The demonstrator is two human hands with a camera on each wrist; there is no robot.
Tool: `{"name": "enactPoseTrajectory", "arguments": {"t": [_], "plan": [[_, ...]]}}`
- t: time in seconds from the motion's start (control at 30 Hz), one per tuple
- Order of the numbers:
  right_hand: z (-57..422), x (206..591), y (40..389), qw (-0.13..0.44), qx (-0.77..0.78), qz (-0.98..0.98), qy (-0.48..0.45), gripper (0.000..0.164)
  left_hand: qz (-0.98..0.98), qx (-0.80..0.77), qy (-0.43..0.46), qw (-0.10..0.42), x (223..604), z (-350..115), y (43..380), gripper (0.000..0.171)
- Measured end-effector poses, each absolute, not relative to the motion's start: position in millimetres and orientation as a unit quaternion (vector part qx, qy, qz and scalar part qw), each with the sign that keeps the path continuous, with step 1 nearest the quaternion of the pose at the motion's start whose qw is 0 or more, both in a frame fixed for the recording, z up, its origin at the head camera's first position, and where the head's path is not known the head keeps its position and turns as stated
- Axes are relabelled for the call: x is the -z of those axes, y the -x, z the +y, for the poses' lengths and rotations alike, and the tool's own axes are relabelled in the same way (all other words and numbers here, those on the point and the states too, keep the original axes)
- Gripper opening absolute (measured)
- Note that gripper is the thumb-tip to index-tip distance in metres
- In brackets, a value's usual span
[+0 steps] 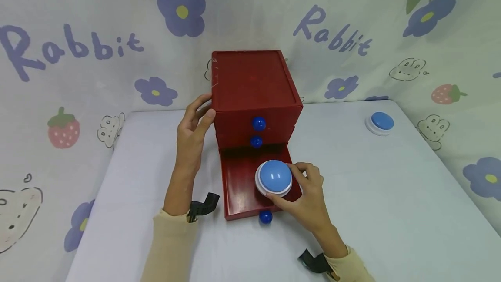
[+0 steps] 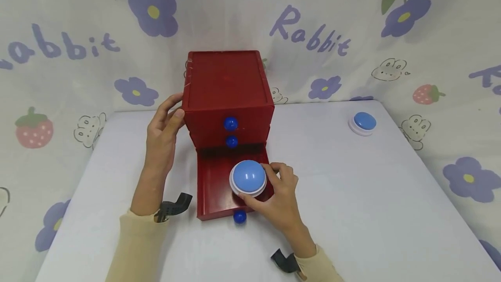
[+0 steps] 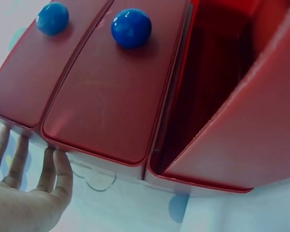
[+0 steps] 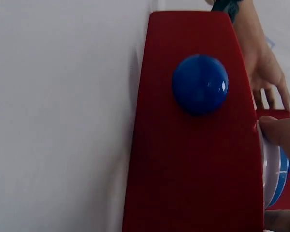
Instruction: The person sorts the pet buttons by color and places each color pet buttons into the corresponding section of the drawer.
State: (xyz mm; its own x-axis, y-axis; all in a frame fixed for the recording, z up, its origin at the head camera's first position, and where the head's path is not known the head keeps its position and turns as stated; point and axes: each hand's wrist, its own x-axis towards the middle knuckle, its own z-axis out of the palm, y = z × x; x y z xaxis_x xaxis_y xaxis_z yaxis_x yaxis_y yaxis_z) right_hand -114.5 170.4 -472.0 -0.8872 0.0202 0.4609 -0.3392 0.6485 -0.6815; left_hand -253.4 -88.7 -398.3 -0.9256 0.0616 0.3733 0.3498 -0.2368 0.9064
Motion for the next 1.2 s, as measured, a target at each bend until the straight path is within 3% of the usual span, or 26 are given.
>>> {"name": "enactPoseTrajectory", "arguments": {"t": [0.83,1.03,1.2], "plan": [[123,462,113,0.237,-0.355,-0.894,-0.138,0.076,-0.627,0.755,0.167,0.095,398,-87,251,0.048],[122,460,116,0.215,-0.297,-0.918,-0.151,0.086,-0.625,0.756,0.169,0.097,398,-87,252,0.047],[138,458,119,0.213,-0.340,-0.906,-0.134,0.071,-0.631,0.753,0.162,0.093,399,-88,251,0.047]]}}
